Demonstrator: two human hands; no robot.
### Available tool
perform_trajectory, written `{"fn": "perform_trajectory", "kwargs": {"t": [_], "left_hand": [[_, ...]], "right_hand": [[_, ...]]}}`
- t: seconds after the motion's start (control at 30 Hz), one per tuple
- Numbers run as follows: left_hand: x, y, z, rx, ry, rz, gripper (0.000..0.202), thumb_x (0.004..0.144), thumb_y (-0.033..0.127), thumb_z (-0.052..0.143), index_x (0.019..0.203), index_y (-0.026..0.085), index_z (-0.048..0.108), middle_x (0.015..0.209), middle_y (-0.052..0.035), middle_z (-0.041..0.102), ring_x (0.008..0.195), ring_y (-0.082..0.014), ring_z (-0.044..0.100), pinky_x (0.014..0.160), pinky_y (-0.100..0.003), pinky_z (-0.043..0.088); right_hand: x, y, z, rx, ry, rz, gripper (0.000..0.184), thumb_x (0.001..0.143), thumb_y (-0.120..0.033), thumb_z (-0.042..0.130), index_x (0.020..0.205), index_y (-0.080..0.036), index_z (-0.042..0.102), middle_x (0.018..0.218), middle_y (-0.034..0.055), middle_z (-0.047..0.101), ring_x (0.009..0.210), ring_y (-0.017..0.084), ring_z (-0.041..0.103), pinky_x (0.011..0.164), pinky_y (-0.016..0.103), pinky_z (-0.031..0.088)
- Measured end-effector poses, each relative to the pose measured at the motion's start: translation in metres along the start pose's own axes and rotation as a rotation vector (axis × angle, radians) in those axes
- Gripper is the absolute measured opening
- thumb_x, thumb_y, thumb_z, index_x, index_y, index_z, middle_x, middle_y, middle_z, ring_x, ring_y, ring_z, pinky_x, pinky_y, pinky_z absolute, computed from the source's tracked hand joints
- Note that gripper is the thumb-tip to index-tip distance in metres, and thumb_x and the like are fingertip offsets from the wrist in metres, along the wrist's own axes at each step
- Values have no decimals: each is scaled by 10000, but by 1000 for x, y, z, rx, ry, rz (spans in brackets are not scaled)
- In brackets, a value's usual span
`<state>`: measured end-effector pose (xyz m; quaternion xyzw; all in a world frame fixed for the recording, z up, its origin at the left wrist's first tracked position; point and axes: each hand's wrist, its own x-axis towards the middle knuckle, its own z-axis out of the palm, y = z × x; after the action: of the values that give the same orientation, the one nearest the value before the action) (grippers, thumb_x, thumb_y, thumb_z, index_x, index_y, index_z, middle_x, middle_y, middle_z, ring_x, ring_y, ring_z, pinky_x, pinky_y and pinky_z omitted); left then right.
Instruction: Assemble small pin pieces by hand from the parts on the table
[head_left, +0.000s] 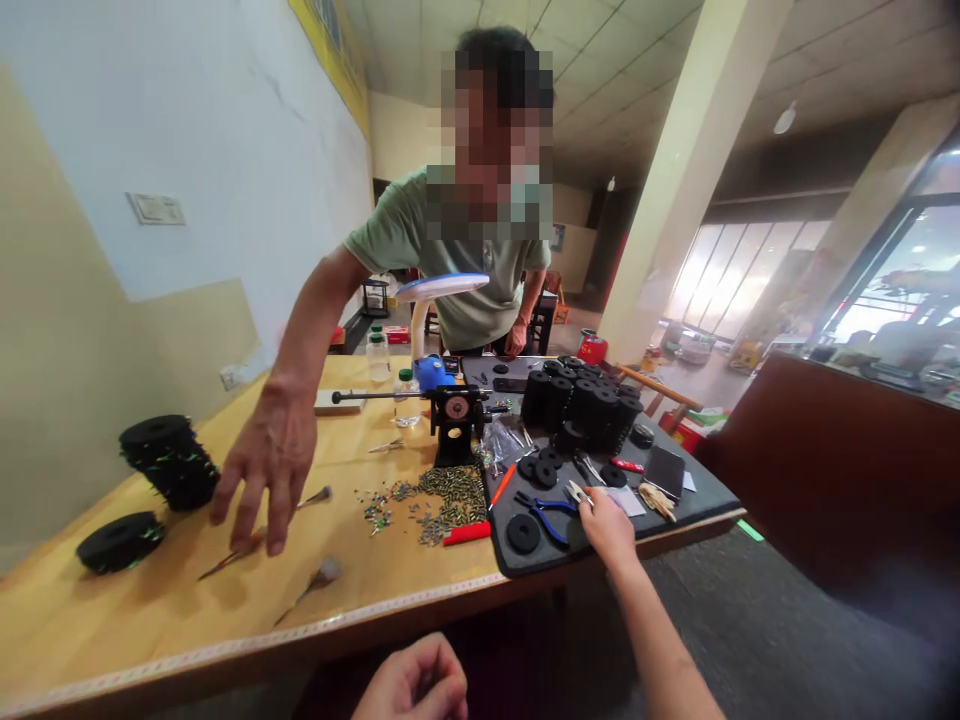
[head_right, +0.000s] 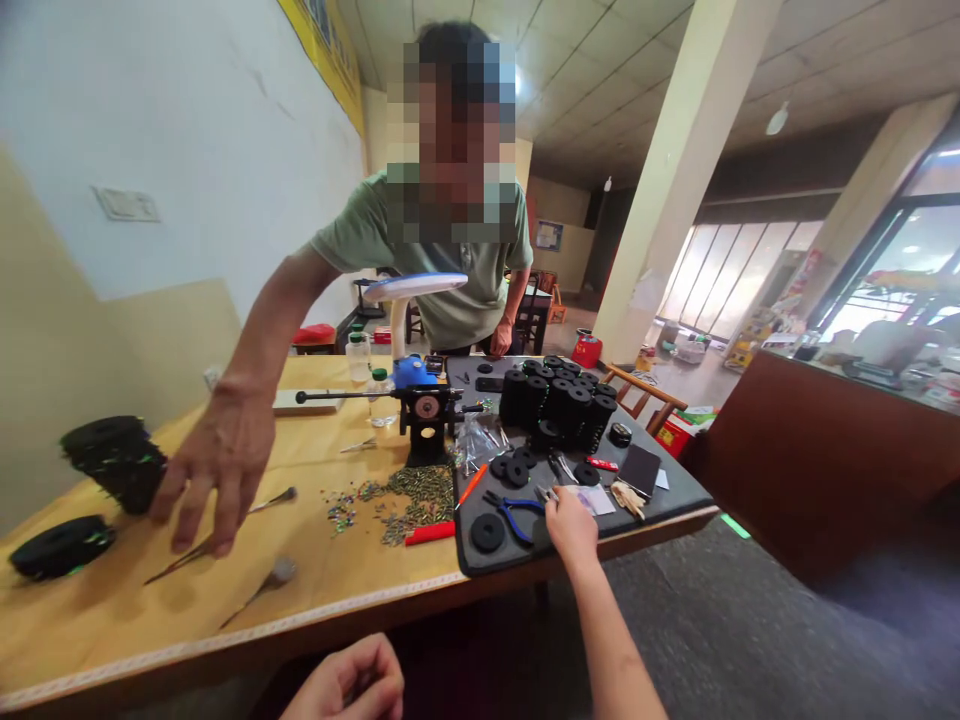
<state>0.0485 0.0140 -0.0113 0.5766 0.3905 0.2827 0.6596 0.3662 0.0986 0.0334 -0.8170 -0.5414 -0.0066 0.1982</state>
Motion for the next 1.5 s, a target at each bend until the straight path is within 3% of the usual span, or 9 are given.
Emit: {"fn": "perform_trajectory", "kwargs": {"t": [0.33,0.43,0.63,0.77,0.87,1.03,1.2,1.33,1.5], "left_hand": [[-14,22,5,-21,157,148,360,757,510,663,658,170,600,617,-46,672,582,-152,562,585,-262,418],[-19,32,3,41,251,280,291,763,429,681,636,170,646,872,-104,712,825,-221,625,769,-312,448],[-26,47,-1,-53,427,326,245,748,407,712,639,195,658,1222,-130,624,1231,-310,482,1049,-399,322],[-27,43,-10,-166,520,288,305,756,454,705,633,182,642,1111,-140,676,1186,-319,516,1024,-406,350],[-26,35,-14,-302,575,255,309,733,446,734,641,166,641,1051,-115,691,1075,-289,578,961,-362,398],[-26,23,-23,-424,643,228,297,711,442,757,762,159,683,847,-51,693,814,-194,598,780,-277,454],[-35,10,-62,-360,889,256,340,710,475,746,768,144,690,773,-29,675,639,-127,523,636,-221,426],[-56,-1,-95,-190,1130,328,371,702,510,732,794,152,696,757,-29,685,688,-164,582,657,-237,463],[-80,-21,-93,215,1096,394,220,836,397,631,817,185,688,823,-49,729,811,-220,668,765,-300,519]], "right_hand": [[-14,-11,-10,-20,102,-141,345,889,-219,419,1119,-117,655,1131,209,689,1004,320,651,848,405,466],[-56,-39,-10,334,229,-278,350,883,-368,430,1028,-171,680,1050,181,713,968,331,652,880,415,467],[-151,-118,16,1223,-685,-381,321,891,-463,509,949,-202,686,965,89,712,892,247,640,831,338,489],[-164,-139,28,1437,-879,-218,376,867,-538,534,893,-175,628,658,12,617,564,147,537,553,242,417],[-160,-144,28,1344,-846,-199,373,830,-550,579,853,-178,576,562,-51,494,466,97,379,471,208,308],[-153,-155,24,967,-641,-482,236,857,-355,539,702,-178,533,637,-17,527,599,133,447,580,236,352],[-138,-171,29,597,-547,-638,164,858,-232,493,733,-181,585,596,-14,575,572,144,508,556,236,314],[-125,-188,37,415,-532,-705,154,852,-203,505,776,-194,638,643,11,663,603,160,582,557,235,316],[-124,-206,45,281,-528,-790,173,868,-207,497,824,-205,664,724,28,723,661,173,642,568,234,331]]}}
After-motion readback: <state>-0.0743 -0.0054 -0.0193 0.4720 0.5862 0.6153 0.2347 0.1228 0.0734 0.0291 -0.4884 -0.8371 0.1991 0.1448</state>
